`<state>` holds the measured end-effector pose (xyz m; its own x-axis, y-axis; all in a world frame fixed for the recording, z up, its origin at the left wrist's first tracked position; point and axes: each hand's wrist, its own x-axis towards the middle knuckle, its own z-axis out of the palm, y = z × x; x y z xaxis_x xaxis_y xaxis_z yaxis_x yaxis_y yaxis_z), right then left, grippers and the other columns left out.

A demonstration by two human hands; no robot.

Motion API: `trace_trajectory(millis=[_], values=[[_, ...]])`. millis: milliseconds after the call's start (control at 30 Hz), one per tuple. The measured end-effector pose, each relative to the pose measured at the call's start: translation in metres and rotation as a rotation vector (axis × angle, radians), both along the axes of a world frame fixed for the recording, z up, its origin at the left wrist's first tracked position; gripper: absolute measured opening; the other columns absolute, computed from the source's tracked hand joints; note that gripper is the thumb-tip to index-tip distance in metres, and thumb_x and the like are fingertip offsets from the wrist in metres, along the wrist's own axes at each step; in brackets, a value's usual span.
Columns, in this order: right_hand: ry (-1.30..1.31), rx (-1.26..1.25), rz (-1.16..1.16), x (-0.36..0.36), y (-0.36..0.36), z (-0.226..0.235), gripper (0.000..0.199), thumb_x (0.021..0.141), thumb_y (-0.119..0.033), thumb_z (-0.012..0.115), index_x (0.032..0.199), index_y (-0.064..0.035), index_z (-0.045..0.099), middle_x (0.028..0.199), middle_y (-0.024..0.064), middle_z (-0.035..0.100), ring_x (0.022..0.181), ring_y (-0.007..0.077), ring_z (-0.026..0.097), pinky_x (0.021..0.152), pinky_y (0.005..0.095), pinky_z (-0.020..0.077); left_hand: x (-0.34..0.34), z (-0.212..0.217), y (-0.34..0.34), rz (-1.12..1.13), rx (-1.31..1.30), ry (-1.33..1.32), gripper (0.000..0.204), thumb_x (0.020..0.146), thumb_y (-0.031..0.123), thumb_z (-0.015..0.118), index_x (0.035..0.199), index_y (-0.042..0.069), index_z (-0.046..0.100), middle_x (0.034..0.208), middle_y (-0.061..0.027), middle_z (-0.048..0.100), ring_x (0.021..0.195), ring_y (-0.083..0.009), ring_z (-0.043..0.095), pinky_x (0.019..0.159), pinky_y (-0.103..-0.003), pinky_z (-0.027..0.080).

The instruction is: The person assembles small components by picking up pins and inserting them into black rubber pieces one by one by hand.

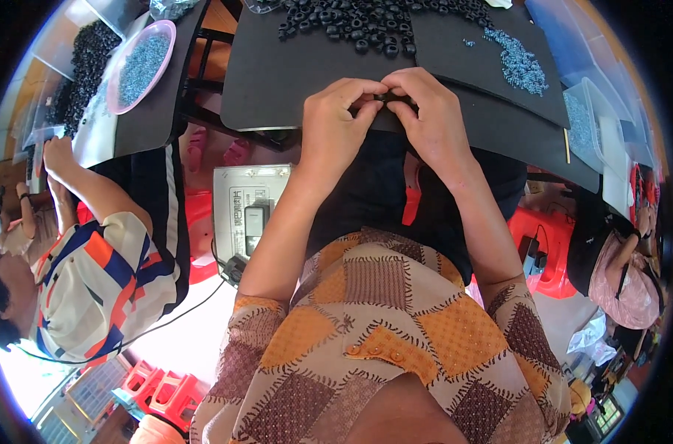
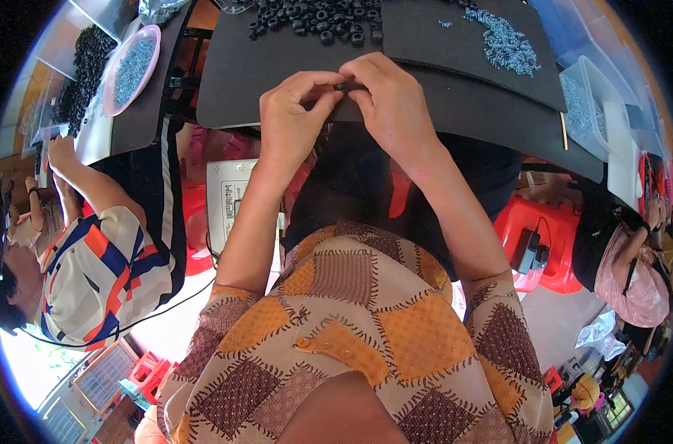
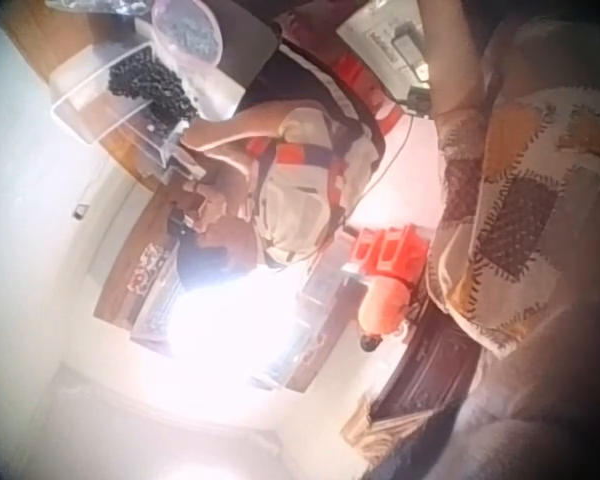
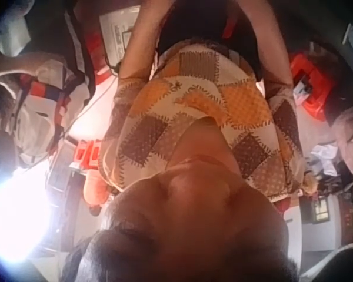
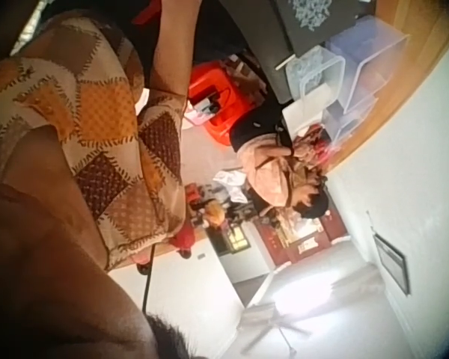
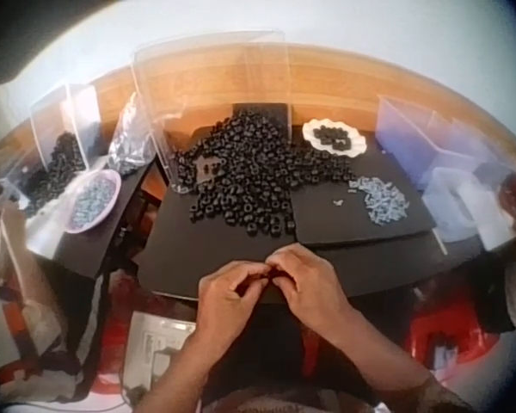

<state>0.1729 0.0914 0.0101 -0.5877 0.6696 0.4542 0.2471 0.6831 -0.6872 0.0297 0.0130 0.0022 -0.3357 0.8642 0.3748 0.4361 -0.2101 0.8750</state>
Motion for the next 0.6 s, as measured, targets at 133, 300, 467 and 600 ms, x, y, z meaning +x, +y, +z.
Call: trace_trajectory(millis=[133,300,467,600], values=[[-0.115,0.042,-0.029,0.002,0.006,0.0,0.013,0.079,-0.002,0.068,0.093,-0.0016,0.067,0.087,0.0123,0.063,0.088,0.0312,0.062,0.078,0.0393,0.0491,0.0,0.002,0.0,0.013,-0.027,0.015,0.018,0.082,-0.004,0.07,0.098,0.001,0.073,0.093,-0.0104,0.073,0.079,-0.0162,0.071,0.072,-0.027,0.056],[-0.183,-0.037,-0.047,0.004,0.009,-0.002,0.009,0.08,-0.007,0.069,0.086,-0.0009,0.068,0.084,0.0123,0.062,0.09,0.0317,0.06,0.079,0.0394,0.0478,-0.001,0.003,0.002,0.017,-0.031,0.07,0.017,0.081,-0.002,0.071,0.098,0.001,0.074,0.093,-0.01,0.073,0.079,-0.0171,0.071,0.072,-0.028,0.056],[-0.153,-0.066,0.01,0.012,0.015,0.003,0.011,0.083,-0.009,0.068,0.09,-0.0014,0.069,0.085,0.013,0.066,0.082,0.0302,0.066,0.076,0.0371,0.0512,0.002,0.0,0.007,0.016,-0.051,0.042,0.022,0.081,-0.002,0.072,0.103,0.001,0.071,0.093,-0.0112,0.073,0.081,-0.0171,0.071,0.075,-0.029,0.056],[-0.105,-0.311,0.026,0.01,0.015,0.017,0.011,0.085,-0.01,0.068,0.091,-0.0012,0.069,0.085,0.0131,0.07,0.077,0.0251,0.07,0.073,0.0329,0.0532,0.005,0.002,0.01,0.025,-0.071,0.035,0.027,0.081,-0.001,0.073,0.107,0.001,0.068,0.094,-0.0116,0.074,0.082,-0.0173,0.071,0.076,-0.029,0.057]])
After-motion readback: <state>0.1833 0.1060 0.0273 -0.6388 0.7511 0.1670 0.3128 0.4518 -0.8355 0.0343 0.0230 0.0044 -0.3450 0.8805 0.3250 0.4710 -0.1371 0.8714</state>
